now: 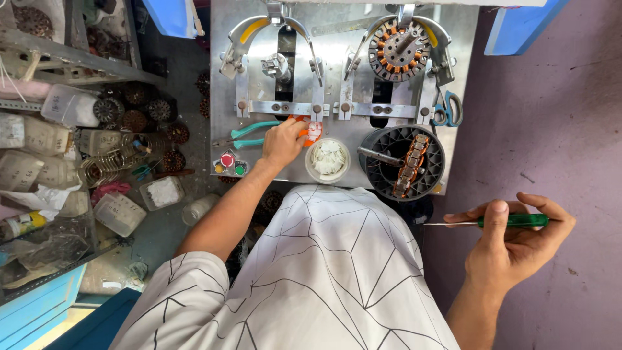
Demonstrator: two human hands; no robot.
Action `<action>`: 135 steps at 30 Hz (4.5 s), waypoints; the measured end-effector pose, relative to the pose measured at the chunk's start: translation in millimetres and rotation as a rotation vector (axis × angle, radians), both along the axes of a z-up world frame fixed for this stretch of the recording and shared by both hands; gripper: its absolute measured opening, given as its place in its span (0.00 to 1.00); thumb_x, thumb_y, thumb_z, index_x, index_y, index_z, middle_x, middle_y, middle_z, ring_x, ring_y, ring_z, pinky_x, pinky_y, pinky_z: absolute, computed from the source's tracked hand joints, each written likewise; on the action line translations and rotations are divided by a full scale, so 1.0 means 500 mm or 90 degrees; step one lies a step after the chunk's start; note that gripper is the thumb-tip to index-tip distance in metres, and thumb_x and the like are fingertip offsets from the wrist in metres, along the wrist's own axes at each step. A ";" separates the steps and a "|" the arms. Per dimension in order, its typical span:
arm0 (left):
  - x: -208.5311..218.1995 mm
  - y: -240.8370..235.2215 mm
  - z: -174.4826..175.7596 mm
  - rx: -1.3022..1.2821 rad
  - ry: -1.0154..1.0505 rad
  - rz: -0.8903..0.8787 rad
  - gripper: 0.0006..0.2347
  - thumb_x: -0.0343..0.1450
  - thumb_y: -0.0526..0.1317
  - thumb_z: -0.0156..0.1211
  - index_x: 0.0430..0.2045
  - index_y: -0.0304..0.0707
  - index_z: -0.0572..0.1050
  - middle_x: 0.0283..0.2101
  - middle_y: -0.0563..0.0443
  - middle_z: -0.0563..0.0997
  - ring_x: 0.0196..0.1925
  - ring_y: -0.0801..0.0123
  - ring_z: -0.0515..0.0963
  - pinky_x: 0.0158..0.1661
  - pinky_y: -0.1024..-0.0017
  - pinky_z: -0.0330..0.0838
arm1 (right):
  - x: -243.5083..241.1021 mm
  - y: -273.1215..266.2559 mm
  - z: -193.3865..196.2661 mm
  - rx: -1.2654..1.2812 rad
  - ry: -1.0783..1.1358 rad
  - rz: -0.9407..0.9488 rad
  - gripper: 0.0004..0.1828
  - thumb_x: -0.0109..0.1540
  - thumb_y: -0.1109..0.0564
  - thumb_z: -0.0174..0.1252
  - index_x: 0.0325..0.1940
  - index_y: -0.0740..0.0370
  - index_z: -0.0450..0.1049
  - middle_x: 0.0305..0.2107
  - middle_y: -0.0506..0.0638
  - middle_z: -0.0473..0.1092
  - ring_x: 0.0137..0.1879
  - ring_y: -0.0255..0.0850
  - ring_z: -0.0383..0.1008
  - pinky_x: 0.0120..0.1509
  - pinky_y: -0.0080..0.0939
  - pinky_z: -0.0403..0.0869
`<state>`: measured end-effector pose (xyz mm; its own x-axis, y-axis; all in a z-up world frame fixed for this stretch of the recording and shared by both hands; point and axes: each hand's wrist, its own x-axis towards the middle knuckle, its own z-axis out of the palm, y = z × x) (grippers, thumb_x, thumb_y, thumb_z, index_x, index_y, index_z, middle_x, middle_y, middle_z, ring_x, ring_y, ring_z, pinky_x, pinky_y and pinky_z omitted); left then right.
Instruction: The person winds copper wire onto fan stators using an industrial winding machine, then uses a screwdriver to secure the wire ends and tidy the connections.
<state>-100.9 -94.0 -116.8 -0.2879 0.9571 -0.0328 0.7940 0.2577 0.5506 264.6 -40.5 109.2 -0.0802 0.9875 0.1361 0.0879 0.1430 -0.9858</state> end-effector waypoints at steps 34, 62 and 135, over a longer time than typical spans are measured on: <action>0.171 0.092 0.455 0.217 -0.575 -0.221 0.05 0.68 0.30 0.69 0.34 0.31 0.80 0.36 0.46 0.84 0.37 0.65 0.85 0.40 0.70 0.78 | -0.186 0.041 0.060 0.042 -0.219 0.122 0.09 0.56 0.71 0.64 0.38 0.65 0.75 0.33 0.50 0.76 0.36 0.33 0.76 0.38 0.33 0.75; 0.198 0.201 0.251 0.137 -0.713 -0.522 0.16 0.70 0.35 0.70 0.53 0.45 0.79 0.64 0.53 0.76 0.76 0.55 0.66 0.76 0.56 0.61 | -0.155 -0.006 -0.047 0.187 -0.426 -0.078 0.09 0.58 0.69 0.68 0.40 0.65 0.77 0.34 0.52 0.76 0.37 0.37 0.78 0.38 0.33 0.76; 0.207 0.178 0.296 0.156 -0.685 -0.447 0.13 0.73 0.31 0.63 0.51 0.38 0.79 0.62 0.48 0.79 0.75 0.54 0.69 0.73 0.58 0.67 | -0.142 0.035 -0.020 0.147 -0.480 0.056 0.13 0.54 0.68 0.69 0.40 0.62 0.76 0.34 0.50 0.74 0.33 0.39 0.77 0.34 0.36 0.77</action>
